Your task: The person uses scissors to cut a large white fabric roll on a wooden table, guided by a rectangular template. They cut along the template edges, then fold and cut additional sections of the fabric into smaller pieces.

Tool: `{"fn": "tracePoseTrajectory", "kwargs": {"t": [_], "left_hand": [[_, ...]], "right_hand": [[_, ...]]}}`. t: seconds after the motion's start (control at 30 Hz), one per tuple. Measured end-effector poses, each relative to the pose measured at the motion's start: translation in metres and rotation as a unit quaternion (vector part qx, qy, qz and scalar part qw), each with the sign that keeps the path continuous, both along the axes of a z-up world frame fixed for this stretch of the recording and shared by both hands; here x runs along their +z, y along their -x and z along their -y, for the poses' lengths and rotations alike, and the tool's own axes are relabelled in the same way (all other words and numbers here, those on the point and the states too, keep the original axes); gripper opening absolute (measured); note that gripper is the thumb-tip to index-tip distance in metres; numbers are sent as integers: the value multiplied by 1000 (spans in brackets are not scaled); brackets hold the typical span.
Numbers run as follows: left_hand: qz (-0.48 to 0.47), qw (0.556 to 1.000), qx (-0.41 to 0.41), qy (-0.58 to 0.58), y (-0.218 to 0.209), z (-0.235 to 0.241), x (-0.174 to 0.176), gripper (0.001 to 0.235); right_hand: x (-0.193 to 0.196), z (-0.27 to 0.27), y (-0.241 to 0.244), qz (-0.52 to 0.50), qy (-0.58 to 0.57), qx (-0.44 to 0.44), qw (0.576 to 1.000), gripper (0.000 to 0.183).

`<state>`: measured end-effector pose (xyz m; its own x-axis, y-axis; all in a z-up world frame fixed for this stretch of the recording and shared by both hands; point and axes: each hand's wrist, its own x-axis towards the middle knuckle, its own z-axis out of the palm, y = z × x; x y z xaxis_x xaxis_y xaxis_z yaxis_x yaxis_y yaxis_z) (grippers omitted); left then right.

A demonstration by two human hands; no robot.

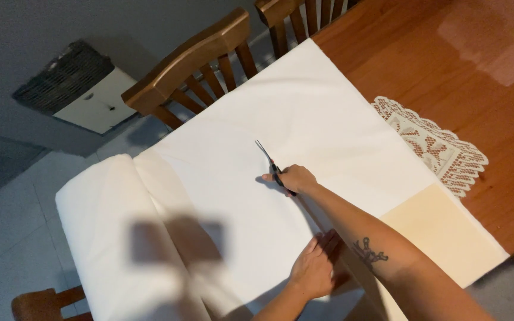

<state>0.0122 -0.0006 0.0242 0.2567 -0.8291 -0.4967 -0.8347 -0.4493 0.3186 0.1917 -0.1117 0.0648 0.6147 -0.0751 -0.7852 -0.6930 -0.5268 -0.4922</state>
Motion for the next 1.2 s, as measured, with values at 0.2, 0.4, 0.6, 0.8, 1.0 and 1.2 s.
{"fn": "tracePoseTrajectory", "kwargs": {"t": [0.2, 0.4, 0.6, 0.8, 1.0, 1.2], "left_hand": [[-1, 1000, 14, 28, 5, -3, -20, 66], [-34, 998, -7, -54, -5, 3, 10, 45], [-2, 999, 27, 30, 4, -5, -26, 45], [-6, 997, 35, 75, 0, -6, -17, 45], [8, 999, -15, -32, 3, -4, -28, 32], [-40, 987, 88, 130, 11, -3, -25, 93]], "right_hand": [[-39, 3, -2, 45, 11, -29, 999, 63], [-3, -3, -5, 16, -14, -33, 999, 58], [13, -5, -17, -16, -4, -6, 1000, 61], [-19, -5, -16, 38, -7, -61, 997, 60], [-18, -4, -15, 23, 7, -41, 999, 58], [7, 9, 28, -24, 102, 106, 989, 82]]}}
